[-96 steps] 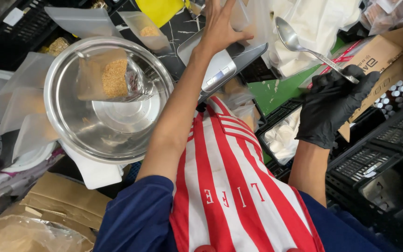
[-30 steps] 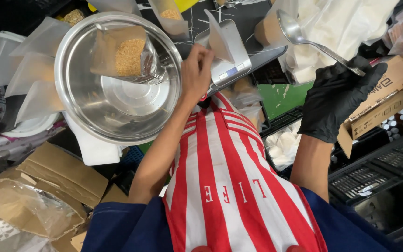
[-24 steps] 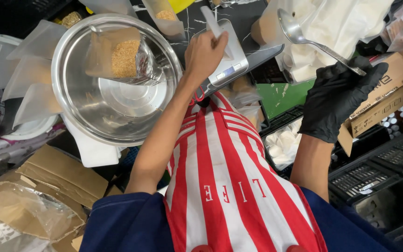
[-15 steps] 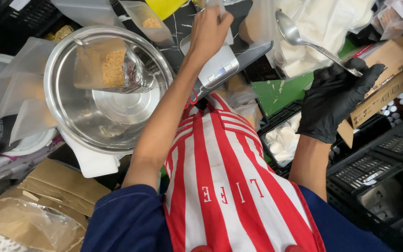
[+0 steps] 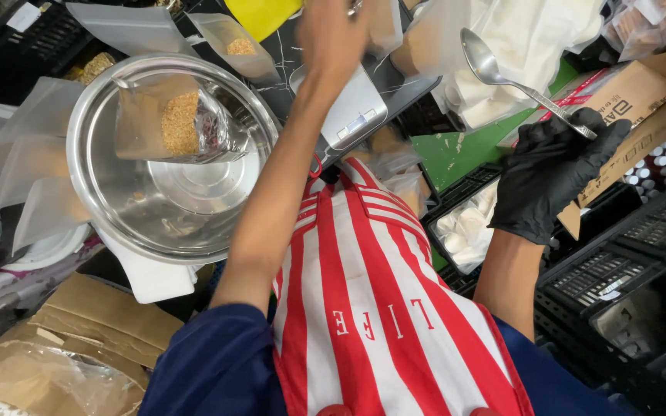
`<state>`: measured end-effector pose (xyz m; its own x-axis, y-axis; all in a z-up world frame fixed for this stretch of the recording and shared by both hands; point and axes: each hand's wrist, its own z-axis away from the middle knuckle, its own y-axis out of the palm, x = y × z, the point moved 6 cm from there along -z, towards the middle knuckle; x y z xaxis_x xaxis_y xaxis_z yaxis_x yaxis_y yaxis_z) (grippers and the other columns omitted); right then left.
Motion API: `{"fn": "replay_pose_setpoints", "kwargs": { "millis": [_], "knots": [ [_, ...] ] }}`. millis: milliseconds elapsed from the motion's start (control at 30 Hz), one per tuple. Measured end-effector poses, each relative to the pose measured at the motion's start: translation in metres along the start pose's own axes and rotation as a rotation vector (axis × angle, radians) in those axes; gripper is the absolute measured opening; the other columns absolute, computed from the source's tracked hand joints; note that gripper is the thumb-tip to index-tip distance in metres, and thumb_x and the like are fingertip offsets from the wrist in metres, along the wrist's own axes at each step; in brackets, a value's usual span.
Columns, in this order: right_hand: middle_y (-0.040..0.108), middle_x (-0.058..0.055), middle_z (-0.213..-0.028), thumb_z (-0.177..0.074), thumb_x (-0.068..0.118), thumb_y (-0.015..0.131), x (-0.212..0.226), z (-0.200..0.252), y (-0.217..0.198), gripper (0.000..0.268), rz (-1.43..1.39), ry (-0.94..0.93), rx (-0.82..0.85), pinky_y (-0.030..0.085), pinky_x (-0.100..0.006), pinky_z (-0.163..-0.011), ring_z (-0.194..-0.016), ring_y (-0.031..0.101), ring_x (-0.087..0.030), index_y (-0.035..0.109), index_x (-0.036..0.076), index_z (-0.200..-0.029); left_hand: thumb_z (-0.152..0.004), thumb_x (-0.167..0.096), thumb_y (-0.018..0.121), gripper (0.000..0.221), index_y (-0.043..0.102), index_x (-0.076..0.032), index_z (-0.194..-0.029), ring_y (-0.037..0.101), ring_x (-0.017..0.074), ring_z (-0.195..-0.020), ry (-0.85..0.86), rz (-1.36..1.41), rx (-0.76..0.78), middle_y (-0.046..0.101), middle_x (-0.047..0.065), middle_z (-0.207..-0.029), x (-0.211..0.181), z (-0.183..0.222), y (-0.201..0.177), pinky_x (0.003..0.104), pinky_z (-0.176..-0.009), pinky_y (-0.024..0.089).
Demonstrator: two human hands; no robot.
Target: Filling small plastic bags with minced garlic using a spoon and weighing them on a digital scale.
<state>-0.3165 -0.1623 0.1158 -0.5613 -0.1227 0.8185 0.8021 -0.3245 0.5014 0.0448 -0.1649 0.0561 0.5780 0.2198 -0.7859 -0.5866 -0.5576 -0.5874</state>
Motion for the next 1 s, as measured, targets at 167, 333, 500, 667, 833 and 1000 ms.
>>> {"fn": "replay_pose_setpoints", "kwargs": {
  "millis": [167, 333, 500, 667, 833, 1000],
  "knots": [
    [0.046, -0.001, -0.07, -0.08, 0.056, 0.073, -0.003, -0.001, 0.004, 0.04, -0.007, 0.018, -0.021, 0.037, -0.035, -0.056, -0.06, 0.042, -0.018, 0.069, 0.017, -0.083, -0.101, -0.05, 0.067, 0.051, 0.047, -0.016, -0.133, 0.063, 0.0276, -0.094, -0.173, -0.145, -0.511, 0.055, 0.006, -0.105, 0.046, 0.042, -0.105, 0.043, -0.077, 0.054],
    [0.053, -0.003, -0.072, -0.077, 0.052, 0.079, -0.012, -0.001, 0.016, 0.04, -0.049, 0.043, 0.01, 0.045, -0.03, -0.061, -0.067, 0.054, -0.017, 0.07, 0.014, -0.083, -0.103, -0.048, 0.067, 0.048, 0.056, -0.005, -0.121, 0.049, 0.0267, -0.096, 0.114, -0.33, -0.66, 0.043, 0.009, -0.105, 0.035, 0.05, -0.13, 0.04, -0.084, 0.049],
    [0.07, 0.003, -0.089, -0.081, 0.051, 0.08, -0.014, 0.002, 0.021, 0.036, -0.052, 0.011, 0.057, 0.05, -0.031, -0.065, -0.071, 0.06, -0.016, 0.071, 0.017, -0.089, -0.083, -0.005, 0.09, 0.063, 0.043, 0.001, -0.125, 0.057, 0.0391, -0.119, -0.114, -0.398, -0.482, 0.038, 0.016, -0.132, 0.069, 0.06, -0.109, 0.048, -0.103, 0.055],
    [0.06, 0.004, -0.078, -0.083, 0.068, 0.06, 0.003, 0.027, 0.064, 0.052, 0.225, -0.233, 0.208, 0.043, -0.039, -0.093, -0.073, 0.062, -0.014, 0.066, 0.016, -0.08, -0.095, 0.0, 0.072, 0.038, 0.054, -0.006, -0.128, 0.073, 0.0362, -0.106, -0.149, -0.173, -0.339, 0.068, 0.017, -0.118, 0.098, 0.057, -0.105, 0.051, -0.088, 0.059],
    [0.063, -0.007, -0.087, -0.112, 0.052, 0.042, -0.013, 0.027, 0.089, 0.051, 0.423, -0.548, 0.63, 0.061, -0.044, -0.092, -0.091, 0.069, -0.027, 0.062, 0.01, -0.092, -0.101, -0.015, 0.072, 0.024, 0.074, 0.006, -0.113, 0.07, 0.0329, -0.091, 0.023, -0.171, -0.095, 0.068, 0.018, -0.106, 0.042, 0.066, -0.106, 0.047, -0.078, 0.054],
    [0.038, 0.001, -0.072, -0.118, 0.013, 0.042, -0.041, 0.081, 0.146, 0.034, 0.776, -0.064, 0.884, 0.049, -0.023, -0.051, -0.048, 0.06, -0.014, 0.059, 0.011, -0.148, -0.101, -0.006, 0.076, 0.011, 0.077, 0.004, -0.102, 0.063, 0.029, -0.089, 0.471, 0.061, 0.132, 0.067, 0.014, -0.099, -0.073, 0.095, -0.138, 0.042, -0.076, 0.052]
  ]
}}
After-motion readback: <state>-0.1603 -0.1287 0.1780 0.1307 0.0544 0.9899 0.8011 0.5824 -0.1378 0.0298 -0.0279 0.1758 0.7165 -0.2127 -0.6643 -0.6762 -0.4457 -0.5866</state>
